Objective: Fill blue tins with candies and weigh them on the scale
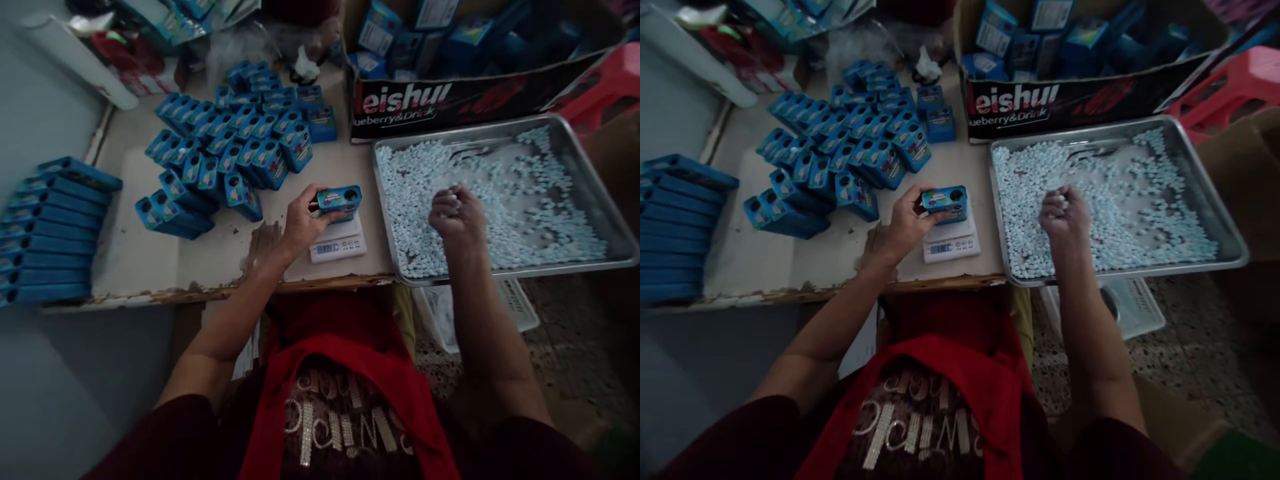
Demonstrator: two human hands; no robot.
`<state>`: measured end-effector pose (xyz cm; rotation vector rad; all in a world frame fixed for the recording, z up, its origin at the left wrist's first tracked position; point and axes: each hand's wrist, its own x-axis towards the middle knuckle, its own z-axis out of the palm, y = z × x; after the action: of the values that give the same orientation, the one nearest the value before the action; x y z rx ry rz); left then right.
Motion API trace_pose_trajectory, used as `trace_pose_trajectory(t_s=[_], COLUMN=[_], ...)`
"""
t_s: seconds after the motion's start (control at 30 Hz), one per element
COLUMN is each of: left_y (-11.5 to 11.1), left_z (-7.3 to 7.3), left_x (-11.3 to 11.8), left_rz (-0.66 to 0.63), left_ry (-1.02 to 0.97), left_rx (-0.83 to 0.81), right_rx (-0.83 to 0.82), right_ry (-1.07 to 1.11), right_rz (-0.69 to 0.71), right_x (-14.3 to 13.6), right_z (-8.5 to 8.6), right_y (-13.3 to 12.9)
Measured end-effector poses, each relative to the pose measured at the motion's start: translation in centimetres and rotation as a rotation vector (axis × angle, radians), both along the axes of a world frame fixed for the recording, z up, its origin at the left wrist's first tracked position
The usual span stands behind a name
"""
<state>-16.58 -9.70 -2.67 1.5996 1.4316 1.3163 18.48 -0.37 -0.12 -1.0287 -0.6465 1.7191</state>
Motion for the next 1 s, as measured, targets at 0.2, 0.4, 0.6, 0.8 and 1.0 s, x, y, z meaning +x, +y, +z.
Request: trace_pose_trajectory(t_s=[0.2, 0.4, 0.6, 0.8, 1.0], left_y=[2.6, 3.9, 3.6, 4.1, 6.0], left_z=[3.9, 4.0, 2.7, 2.3, 0.1], left_x=[5.2, 10.3, 13.2, 14.5, 15.1], left_rz=[-0.096, -0.168, -0.141, -0.159, -0.193], left_ry=[0.162, 0.180, 0.146, 0.092, -0.216], left_rx=[0.244, 0.226, 0.200, 0.148, 0.036], right_rx=[0.182, 0.227, 0.530, 0.391, 0.229], right_ry=[0.132, -0.205, -0.207, -0.217, -0.192], right_rz=[-0.101, -0.258, -0.357, -0.339, -0.231], right_x=[-5.7, -7.9, -6.8, -4.7, 0.6], right_z=[5.6, 7.7, 6.4, 6.3, 4.8], right_y=[-1.2, -1.8, -2.7, -1.5, 1.7])
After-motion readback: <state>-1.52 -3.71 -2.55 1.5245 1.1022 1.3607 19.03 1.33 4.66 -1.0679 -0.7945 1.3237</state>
